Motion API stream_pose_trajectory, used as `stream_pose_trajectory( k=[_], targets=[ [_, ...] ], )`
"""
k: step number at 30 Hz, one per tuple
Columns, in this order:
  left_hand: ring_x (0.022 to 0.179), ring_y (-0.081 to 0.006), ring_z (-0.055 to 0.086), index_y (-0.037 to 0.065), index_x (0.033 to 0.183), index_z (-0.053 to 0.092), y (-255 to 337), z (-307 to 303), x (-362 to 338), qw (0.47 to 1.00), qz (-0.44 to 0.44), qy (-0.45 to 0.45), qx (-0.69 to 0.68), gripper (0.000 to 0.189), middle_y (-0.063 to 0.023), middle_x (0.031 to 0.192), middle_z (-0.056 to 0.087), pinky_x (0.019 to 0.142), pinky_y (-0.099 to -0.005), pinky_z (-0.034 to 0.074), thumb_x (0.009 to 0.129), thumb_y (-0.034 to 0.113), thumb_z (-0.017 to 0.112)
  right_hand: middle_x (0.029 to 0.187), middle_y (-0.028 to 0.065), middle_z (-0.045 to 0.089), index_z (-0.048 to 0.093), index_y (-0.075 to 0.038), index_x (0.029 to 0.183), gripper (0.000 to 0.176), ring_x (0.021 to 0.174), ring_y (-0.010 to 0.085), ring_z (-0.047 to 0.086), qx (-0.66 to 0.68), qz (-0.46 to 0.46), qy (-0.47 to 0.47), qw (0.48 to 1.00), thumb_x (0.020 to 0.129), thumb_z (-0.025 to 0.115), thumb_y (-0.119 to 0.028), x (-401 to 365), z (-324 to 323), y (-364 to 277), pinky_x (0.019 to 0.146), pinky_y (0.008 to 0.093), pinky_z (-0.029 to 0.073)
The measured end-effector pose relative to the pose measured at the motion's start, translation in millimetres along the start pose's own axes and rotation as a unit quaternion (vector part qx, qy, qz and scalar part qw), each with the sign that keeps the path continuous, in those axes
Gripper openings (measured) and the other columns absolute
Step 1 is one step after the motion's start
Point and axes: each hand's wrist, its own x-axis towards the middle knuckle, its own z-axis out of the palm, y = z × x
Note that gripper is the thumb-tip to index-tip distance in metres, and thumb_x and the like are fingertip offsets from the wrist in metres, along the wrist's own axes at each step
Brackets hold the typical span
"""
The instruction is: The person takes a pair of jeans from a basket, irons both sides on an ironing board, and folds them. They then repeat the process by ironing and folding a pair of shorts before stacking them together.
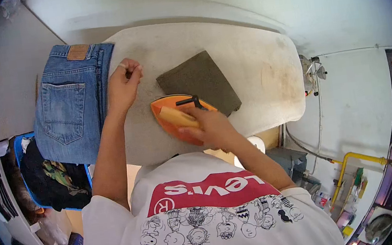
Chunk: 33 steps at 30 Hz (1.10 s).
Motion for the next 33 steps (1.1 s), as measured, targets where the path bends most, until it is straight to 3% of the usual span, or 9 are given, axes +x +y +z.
stream_pose_trajectory(
  k=[7,11,15,17,19,20,25,29,33],
  targets=[
    [0.069,-0.007,0.052,0.007,0.094,0.059,-12.0,-32.4,-74.5,0.999,-0.045,-0.012,0.028,0.014,0.0006,0.077,0.057,0.061,-0.0231,0.042,0.098,0.02,0.059,0.089,0.0229,0.069,0.063,-0.001,0.118,0.056,0.083,0.0361,0.069,0.118,0.216,0.136,0.96,0.09,0.063,-0.05,-31.3,-49.2,69.4,0.071,0.0437,0.053],
    [0.077,-0.0103,0.059,0.006,0.104,0.061,-25.0,-10.9,-120.9,0.981,-0.172,-0.064,-0.06,0.019,-0.003,0.088,0.065,0.069,-0.0256,0.047,0.098,0.024,0.059,0.059,0.0018,0.054,0.063,-0.001,0.115,0.044,0.042,0.009,0.047,0.215,0.245,0.225,0.918,0.095,0.061,-0.041,-50.3,-71.2,175.2,0.04,0.0267,0.039],
    [0.086,-0.0158,0.064,0.003,0.122,0.056,-25.8,47.6,-151.2,0.942,-0.268,-0.097,-0.176,0.033,-0.0105,0.108,0.067,0.076,-0.0272,0.05,0.097,0.025,0.059,0.053,-0.0022,0.048,0.064,-0.002,0.112,0.041,0.037,0.0091,0.043,0.145,0.254,0.28,0.914,0.097,0.058,-0.041,-62.4,-95.0,261.7,0.036,0.0269,0.034],
    [0.086,-0.0172,0.064,0.002,0.127,0.051,-25.1,75.8,-158.6,0.929,-0.3,-0.101,-0.192,0.042,-0.0114,0.109,0.066,0.074,-0.0281,0.05,0.095,0.027,0.062,0.069,0.0067,0.058,0.061,-0.003,0.116,0.042,0.057,0.0163,0.058,0.135,0.301,0.271,0.904,0.093,0.063,-0.038,-64.3,-109.9,261.3,0.049,0.0323,0.045],
    [0.086,-0.0186,0.065,0.001,0.132,0.047,-16.4,98.2,-160.4,0.915,-0.332,-0.097,-0.21,0.05,-0.0122,0.111,0.065,0.071,-0.029,0.05,0.094,0.028,0.064,0.098,0.0181,0.061,0.064,-0.007,0.114,0.041,0.094,0.0279,0.059,-0.331,0.133,0.483,0.8,0.087,0.071,-0.036,-57.2,-110.8,249.5,0.082,0.0423,0.046],
    [0.084,-0.0183,0.064,-0.001,0.133,0.044,-10.1,105.7,-158.5,0.914,-0.354,-0.094,-0.172,0.059,-0.0121,0.109,0.066,0.067,-0.0286,0.049,0.09,0.031,0.068,0.115,0.0204,0.054,0.065,-0.01,0.114,0.041,0.113,0.0346,0.049,-0.217,0.148,0.49,0.831,0.083,0.074,-0.035,-53.8,-111.7,235.3,0.096,0.0474,0.038],
    [0.07,-0.0163,0.059,-0.008,0.125,0.049,-25.2,131.3,-151.2,0.942,-0.324,-0.045,-0.08,0.067,-0.0132,0.097,0.064,0.056,-0.0291,0.045,0.082,0.034,0.077,0.116,0.0175,0.056,0.067,-0.007,0.101,0.031,0.112,0.0378,0.05,-0.149,0.085,0.209,0.963,0.085,0.072,-0.034,-22.7,-42.3,220.7,0.096,0.05,0.038],
    [0.073,-0.0171,0.059,-0.01,0.119,0.056,-29.4,140.1,-145.2,0.936,-0.339,-0.074,-0.058,0.057,-0.0136,0.092,0.065,0.061,-0.0326,0.048,0.084,0.032,0.073,0.103,0.0145,0.061,0.065,-0.006,0.091,0.024,0.096,0.0317,0.057,-0.125,-0.039,0.227,0.965,0.088,0.07,-0.029,-7.6,-14.5,219.8,0.086,0.0443,0.044],
    [0.078,-0.0156,0.058,-0.007,0.117,0.059,10.5,138.8,-160.6,0.943,-0.307,-0.017,-0.131,0.051,-0.0108,0.096,0.065,0.066,-0.0316,0.047,0.087,0.033,0.069,0.075,0.0034,0.058,0.056,-0.005,0.085,0.016,0.068,0.0148,0.052,0.21,-0.02,0.092,0.973,0.09,0.068,-0.016,-9.3,-42.1,209.9,0.067,0.029,0.043]
  ],
)
